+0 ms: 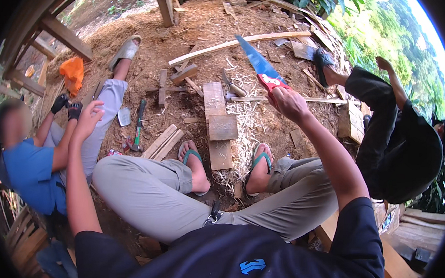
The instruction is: The person sits on the ground and uses a red hand saw to cut a thin strip of wood held between their legs. After sawing, they inspect the cut piece and place it aside among other wood scraps.
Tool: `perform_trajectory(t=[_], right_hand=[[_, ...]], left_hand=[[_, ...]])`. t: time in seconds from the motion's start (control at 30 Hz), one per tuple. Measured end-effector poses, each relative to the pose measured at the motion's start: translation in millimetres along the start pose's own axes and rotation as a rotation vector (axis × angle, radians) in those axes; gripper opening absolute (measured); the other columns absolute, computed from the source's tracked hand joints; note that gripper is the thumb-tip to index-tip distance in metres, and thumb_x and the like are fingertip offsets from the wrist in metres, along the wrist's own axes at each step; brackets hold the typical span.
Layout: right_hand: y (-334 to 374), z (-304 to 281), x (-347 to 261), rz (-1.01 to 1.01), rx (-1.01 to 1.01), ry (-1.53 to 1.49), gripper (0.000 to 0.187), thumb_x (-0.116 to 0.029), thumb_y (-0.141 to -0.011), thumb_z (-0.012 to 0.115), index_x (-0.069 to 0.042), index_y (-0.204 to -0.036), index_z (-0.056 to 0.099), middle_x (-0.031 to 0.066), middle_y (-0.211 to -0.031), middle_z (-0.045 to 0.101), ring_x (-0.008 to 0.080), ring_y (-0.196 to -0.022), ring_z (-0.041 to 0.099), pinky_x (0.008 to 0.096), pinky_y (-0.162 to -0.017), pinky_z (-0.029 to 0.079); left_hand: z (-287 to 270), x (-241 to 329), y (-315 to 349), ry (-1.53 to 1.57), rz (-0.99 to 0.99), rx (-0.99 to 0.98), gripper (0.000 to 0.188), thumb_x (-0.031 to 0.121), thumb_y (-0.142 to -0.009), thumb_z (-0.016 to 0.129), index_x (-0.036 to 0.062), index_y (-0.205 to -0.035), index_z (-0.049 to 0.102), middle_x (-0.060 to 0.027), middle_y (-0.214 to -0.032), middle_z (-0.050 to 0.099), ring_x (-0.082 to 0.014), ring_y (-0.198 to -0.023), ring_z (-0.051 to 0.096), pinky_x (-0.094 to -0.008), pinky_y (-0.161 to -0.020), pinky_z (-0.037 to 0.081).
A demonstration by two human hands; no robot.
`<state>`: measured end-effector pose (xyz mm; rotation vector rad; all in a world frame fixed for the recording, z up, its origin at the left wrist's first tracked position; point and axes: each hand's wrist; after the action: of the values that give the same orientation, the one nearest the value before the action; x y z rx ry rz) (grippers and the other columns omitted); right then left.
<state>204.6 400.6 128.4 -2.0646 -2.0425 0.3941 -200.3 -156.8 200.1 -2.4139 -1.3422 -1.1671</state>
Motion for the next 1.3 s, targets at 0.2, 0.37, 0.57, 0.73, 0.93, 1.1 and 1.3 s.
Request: perform_trajectory(t=[0.2, 0.37, 0.57, 0.73, 0.93, 1.1, 1.3], right_hand=[[-48, 57, -40, 0.055, -0.052, -0.048, 0.031, -0.034, -0.100, 0.061, -0.007, -0.089, 0.050, 0.0133, -0.077, 0.065, 0.0320, -0.066, 0.067, 0.0460, -0.057, 0.053], [-137, 112, -124, -0.066, -0.080, -0.142, 0.030, -0.032, -0.104, 0.054, -0.006, -0.090, 0.049, 0.0125, -0.079, 0.065, 0.0271, -0.067, 0.067, 0.0431, -0.058, 0.055], [-258, 211, -233, -0.181, -0.002, 0.068, 0.018, -0.023, -0.101, 0.050, -0.008, -0.092, 0.054, 0.0092, -0.085, 0.067, 0.0220, -0.072, 0.070, 0.0365, -0.059, 0.055], [-294, 315, -232, -0.298, -0.145, 0.326, 0.031, -0.028, -0.098, 0.061, -0.003, -0.117, 0.057, 0.0082, -0.096, 0.067, 0.0208, -0.088, 0.071, 0.0327, -0.069, 0.058], [-249, 283, -290, -0.322, -0.255, -0.162, 0.054, -0.038, -0.094, 0.070, -0.005, -0.130, 0.047, 0.0171, -0.121, 0.055, 0.0344, -0.112, 0.060, 0.0441, -0.098, 0.051], [-171, 251, -295, -0.521, -0.412, -0.294, 0.030, -0.017, -0.092, 0.061, -0.007, -0.121, 0.057, 0.0152, -0.122, 0.055, 0.0335, -0.116, 0.058, 0.0444, -0.100, 0.048], [-135, 291, -304, -0.434, -0.484, -0.399, 0.038, -0.013, -0.085, 0.064, -0.009, -0.123, 0.059, 0.0138, -0.124, 0.056, 0.0315, -0.120, 0.056, 0.0431, -0.101, 0.048]], left_hand=[[59, -122, 132, 0.431, -0.248, 0.066, 0.030, 0.014, -0.097, 0.063, 0.0044, -0.124, 0.062, -0.0052, -0.102, 0.069, -0.0121, -0.093, 0.063, -0.0270, -0.083, 0.051], [156, -200, 203, 0.326, -0.114, 0.232, 0.021, 0.010, -0.097, 0.062, 0.0037, -0.117, 0.065, -0.0045, -0.100, 0.068, -0.0116, -0.088, 0.064, -0.0272, -0.077, 0.053], [249, -207, 237, 0.495, -0.358, 0.280, 0.018, 0.008, -0.097, 0.061, 0.0033, -0.113, 0.066, -0.0040, -0.097, 0.067, -0.0109, -0.084, 0.064, -0.0268, -0.073, 0.053], [305, -194, 232, 0.627, -0.433, 0.353, 0.015, 0.006, -0.097, 0.061, 0.0030, -0.110, 0.066, -0.0036, -0.095, 0.066, -0.0104, -0.080, 0.064, -0.0265, -0.070, 0.053], [326, -191, 259, 0.558, -0.579, 0.592, 0.014, 0.011, -0.095, 0.065, 0.0043, -0.107, 0.067, 0.0004, -0.084, 0.062, -0.0059, -0.072, 0.056, -0.0240, -0.064, 0.048], [336, -183, 235, 0.595, -0.641, 0.657, 0.009, 0.008, -0.095, 0.066, 0.0049, -0.103, 0.065, 0.0050, -0.077, 0.056, -0.0025, -0.068, 0.050, -0.0215, -0.060, 0.040], [318, -180, 186, 0.505, -0.477, 0.706, 0.007, 0.010, -0.093, 0.069, 0.0066, -0.099, 0.067, 0.0034, -0.071, 0.059, -0.0039, -0.062, 0.052, -0.0237, -0.056, 0.042]])
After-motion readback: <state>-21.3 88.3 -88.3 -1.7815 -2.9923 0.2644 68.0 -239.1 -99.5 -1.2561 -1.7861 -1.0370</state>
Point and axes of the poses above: each hand's wrist, its own y-axis away from the middle knuckle, its own z-axis out of the palm, x = y × z
